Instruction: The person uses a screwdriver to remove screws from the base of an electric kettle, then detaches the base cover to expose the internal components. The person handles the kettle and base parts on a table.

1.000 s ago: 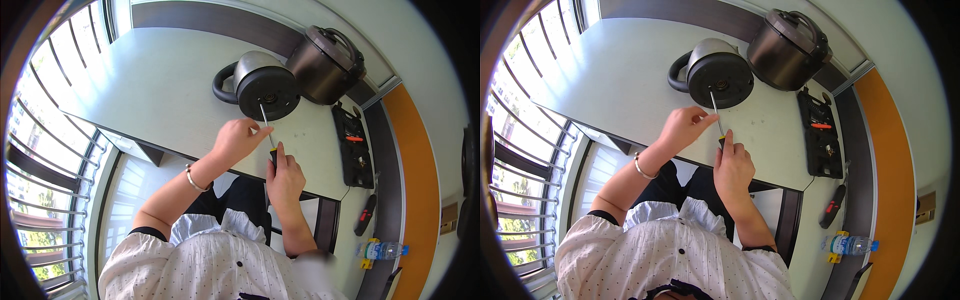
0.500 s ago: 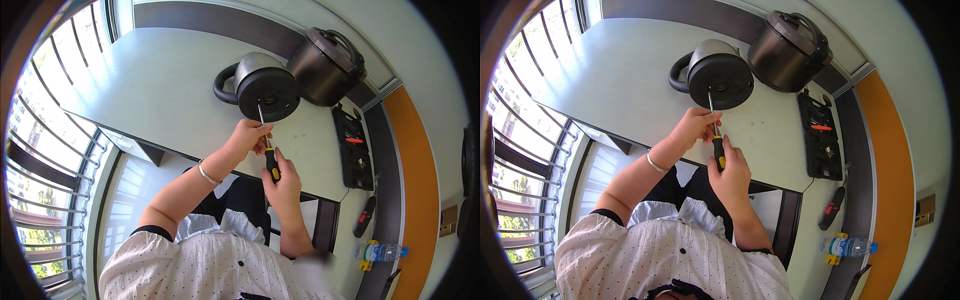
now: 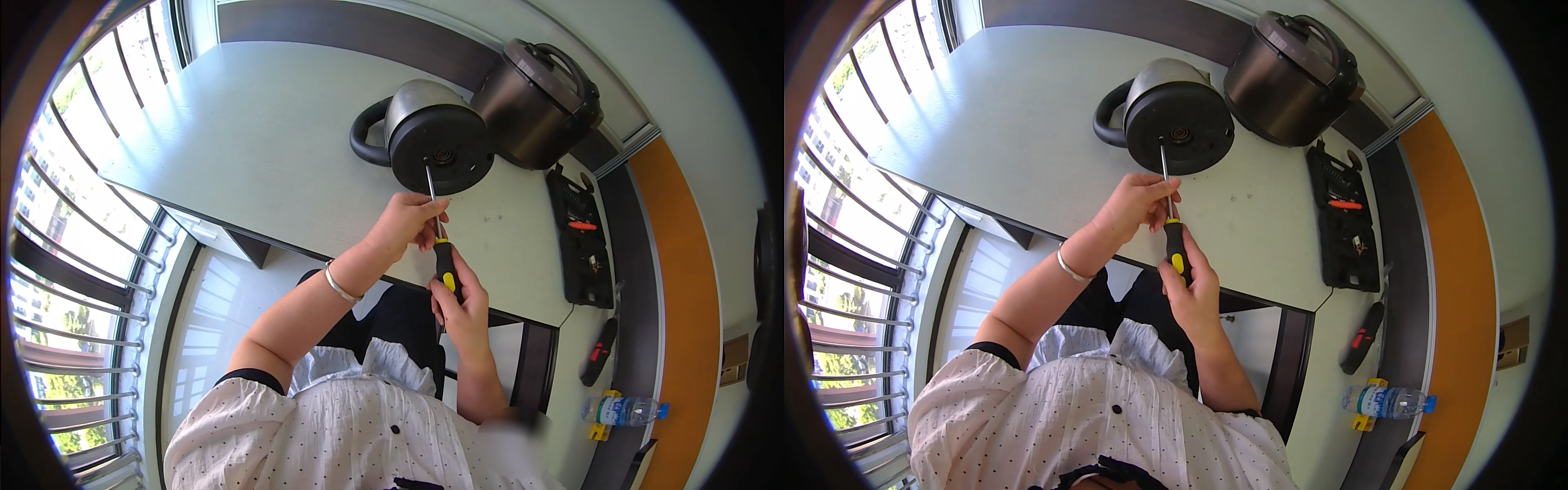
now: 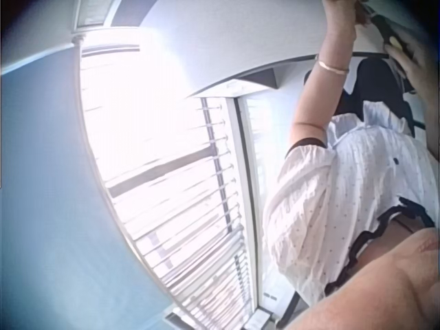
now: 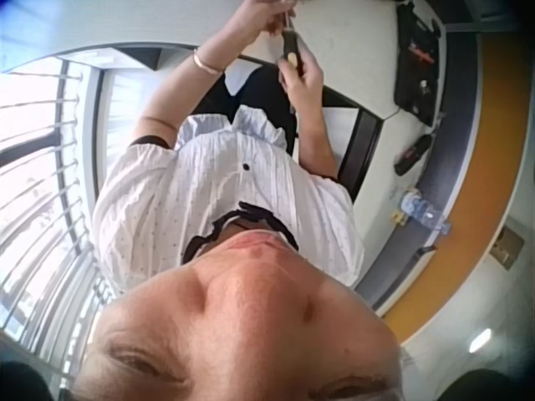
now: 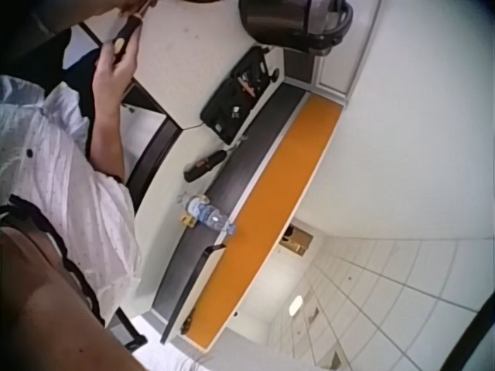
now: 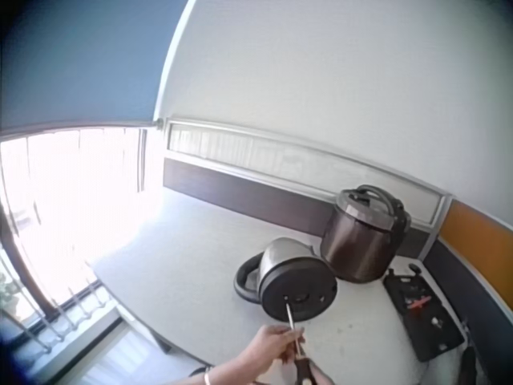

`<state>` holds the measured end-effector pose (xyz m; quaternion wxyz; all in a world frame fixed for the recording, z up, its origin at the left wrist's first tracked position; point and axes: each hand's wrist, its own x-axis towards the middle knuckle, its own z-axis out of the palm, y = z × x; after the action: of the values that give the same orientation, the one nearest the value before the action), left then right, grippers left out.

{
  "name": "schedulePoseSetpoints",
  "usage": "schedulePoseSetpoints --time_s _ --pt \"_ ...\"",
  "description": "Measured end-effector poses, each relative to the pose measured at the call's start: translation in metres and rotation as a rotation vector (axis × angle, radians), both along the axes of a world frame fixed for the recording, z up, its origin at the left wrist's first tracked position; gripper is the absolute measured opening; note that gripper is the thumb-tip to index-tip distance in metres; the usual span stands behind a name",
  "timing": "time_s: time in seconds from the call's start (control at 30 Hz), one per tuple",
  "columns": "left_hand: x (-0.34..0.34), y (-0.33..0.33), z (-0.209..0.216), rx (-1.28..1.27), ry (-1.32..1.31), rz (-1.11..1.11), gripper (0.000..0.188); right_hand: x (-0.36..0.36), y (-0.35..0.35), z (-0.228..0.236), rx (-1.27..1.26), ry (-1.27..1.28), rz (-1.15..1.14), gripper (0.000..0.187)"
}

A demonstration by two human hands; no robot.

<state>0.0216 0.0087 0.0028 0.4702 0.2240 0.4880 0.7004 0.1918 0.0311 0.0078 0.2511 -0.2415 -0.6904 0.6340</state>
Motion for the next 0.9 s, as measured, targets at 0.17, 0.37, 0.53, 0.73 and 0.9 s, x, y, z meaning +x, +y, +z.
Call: schedulePoseSetpoints --time_s 0.17,0.37,0.53,0.73,0.9 --pt "-0.001 0.001 0.001 -0.003 0.007 -0.008 0.032 0.000 0.002 -0.004 0.006 0.008 0.000 0.055" --pt "0.000 0.002 -0.001 -0.006 -0.002 -0.006 0.032 0.000 0.000 -0.002 -0.016 -0.005 -0.005 0.055" --pt "0.000 0.002 -0.002 0.006 -0.004 -0.002 0.033 0.000 0.001 -0.004 -0.012 -0.006 -0.004 0.056" --pt "0.000 0.002 -0.003 0.013 -0.015 0.000 0.033 0.000 0.001 -0.003 0.006 -0.004 0.002 0.055" --pt "0.000 0.003 -0.004 0.029 -0.031 -0.008 0.033 0.000 0.005 -0.013 0.293 -0.035 -0.042 0.056"
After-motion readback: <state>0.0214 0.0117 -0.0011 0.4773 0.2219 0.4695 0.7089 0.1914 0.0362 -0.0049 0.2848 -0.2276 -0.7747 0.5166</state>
